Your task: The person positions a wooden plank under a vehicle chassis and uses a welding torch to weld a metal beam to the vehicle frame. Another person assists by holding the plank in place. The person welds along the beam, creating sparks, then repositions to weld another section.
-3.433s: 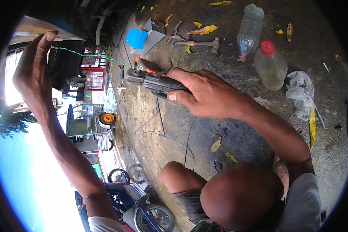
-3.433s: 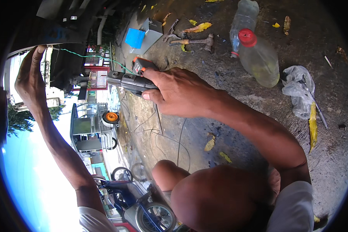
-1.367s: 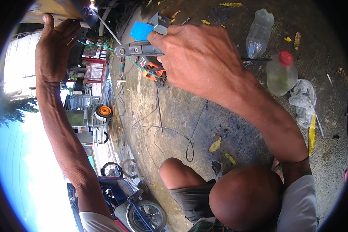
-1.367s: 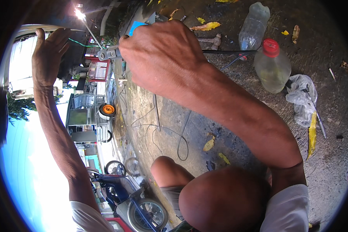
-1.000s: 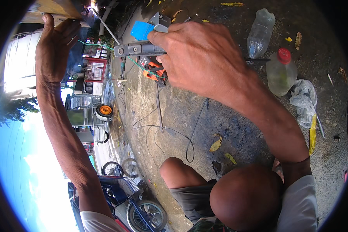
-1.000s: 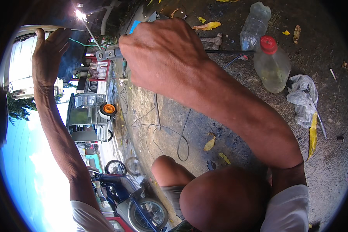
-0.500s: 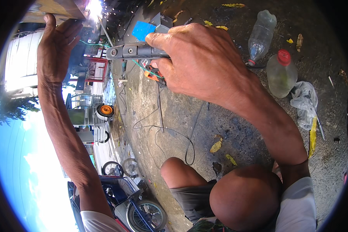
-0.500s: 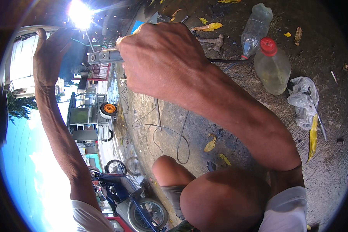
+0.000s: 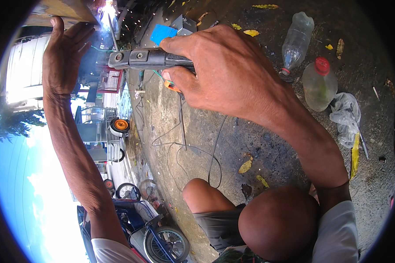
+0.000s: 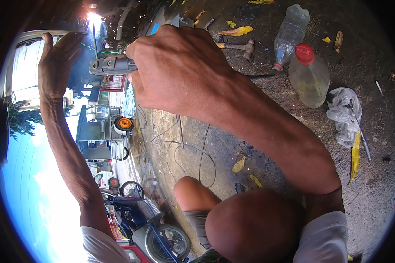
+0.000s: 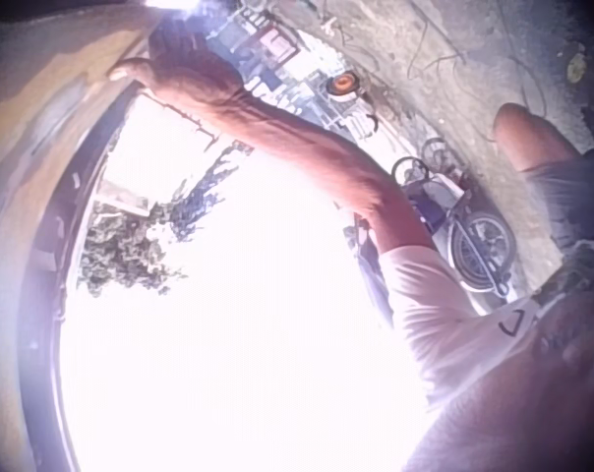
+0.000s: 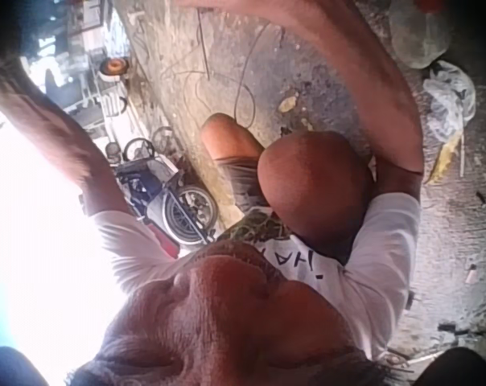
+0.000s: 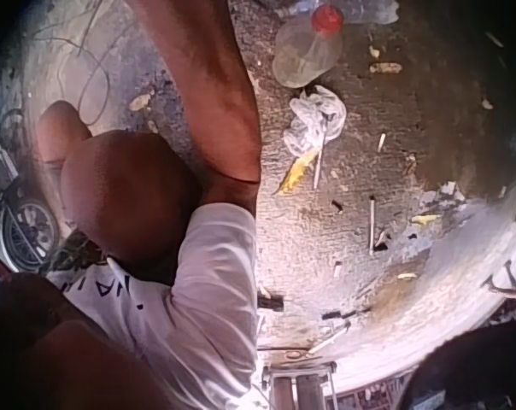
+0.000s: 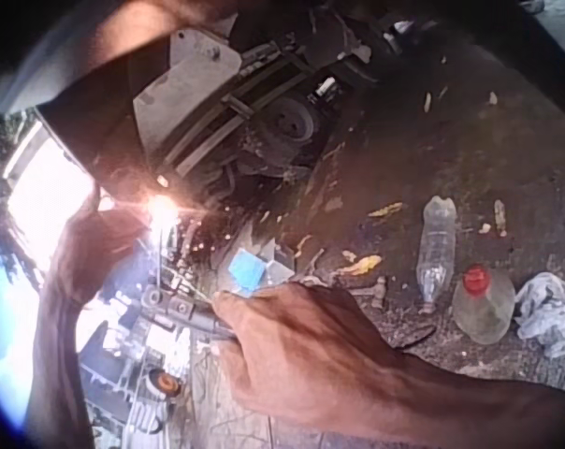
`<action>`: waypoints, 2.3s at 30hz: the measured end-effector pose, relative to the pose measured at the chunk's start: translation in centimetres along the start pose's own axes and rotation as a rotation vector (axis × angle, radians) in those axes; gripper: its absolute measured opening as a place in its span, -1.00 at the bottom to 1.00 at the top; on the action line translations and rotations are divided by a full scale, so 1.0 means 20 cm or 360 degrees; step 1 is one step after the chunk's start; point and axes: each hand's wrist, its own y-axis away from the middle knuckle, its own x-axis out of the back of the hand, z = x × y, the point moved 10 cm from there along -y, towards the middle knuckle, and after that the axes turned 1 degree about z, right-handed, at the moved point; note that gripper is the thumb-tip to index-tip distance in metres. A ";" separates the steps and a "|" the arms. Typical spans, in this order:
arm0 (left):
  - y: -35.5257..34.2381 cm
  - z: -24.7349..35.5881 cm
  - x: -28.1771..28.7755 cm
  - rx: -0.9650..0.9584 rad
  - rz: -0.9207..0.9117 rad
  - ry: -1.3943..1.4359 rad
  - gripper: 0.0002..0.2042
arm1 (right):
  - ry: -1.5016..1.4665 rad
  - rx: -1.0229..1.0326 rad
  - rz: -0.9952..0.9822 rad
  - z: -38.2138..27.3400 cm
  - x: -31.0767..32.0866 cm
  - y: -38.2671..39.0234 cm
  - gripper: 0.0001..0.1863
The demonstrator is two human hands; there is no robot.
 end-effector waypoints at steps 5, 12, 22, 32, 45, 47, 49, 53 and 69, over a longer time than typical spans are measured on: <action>0.02 0.02 -0.01 0.0035 0.0025 -0.0003 -0.10 | 0.0006 -0.0101 -0.0192 0.04 -0.02 0.06 -0.72; 0.01 0.02 -0.01 0.0028 0.0032 0.0028 -0.10 | -0.0031 -0.0017 -0.0124 0.04 -0.03 0.10 -0.74; 0.01 0.02 0.01 0.0008 0.0010 0.0012 -0.07 | 0.0000 -0.0052 -0.0112 0.02 0.01 0.06 -0.78; 0.03 0.03 -0.01 -0.0011 0.0012 -0.0024 -0.05 | 0.0125 0.0053 0.0009 0.03 0.03 0.03 -0.81; 0.01 0.02 0.03 -0.0003 0.0039 0.0059 -0.11 | 0.0338 0.0208 0.0182 -0.03 0.09 0.01 -0.91; 0.02 0.03 0.02 -0.0022 0.0064 0.0035 -0.09 | 0.0393 0.0268 0.0231 -0.05 0.10 0.01 -0.91; 0.02 0.03 0.00 -0.0037 0.0060 0.0027 -0.06 | 0.0426 0.0319 0.0269 -0.06 0.11 0.02 -0.91; 0.02 0.01 0.01 -0.0010 0.0074 0.0020 -0.04 | 0.0492 0.0285 0.0199 -0.05 0.10 0.01 -0.92; 0.02 0.01 0.00 -0.0023 0.0019 -0.0003 -0.08 | 0.0413 0.0196 0.0094 0.01 0.10 0.06 -0.91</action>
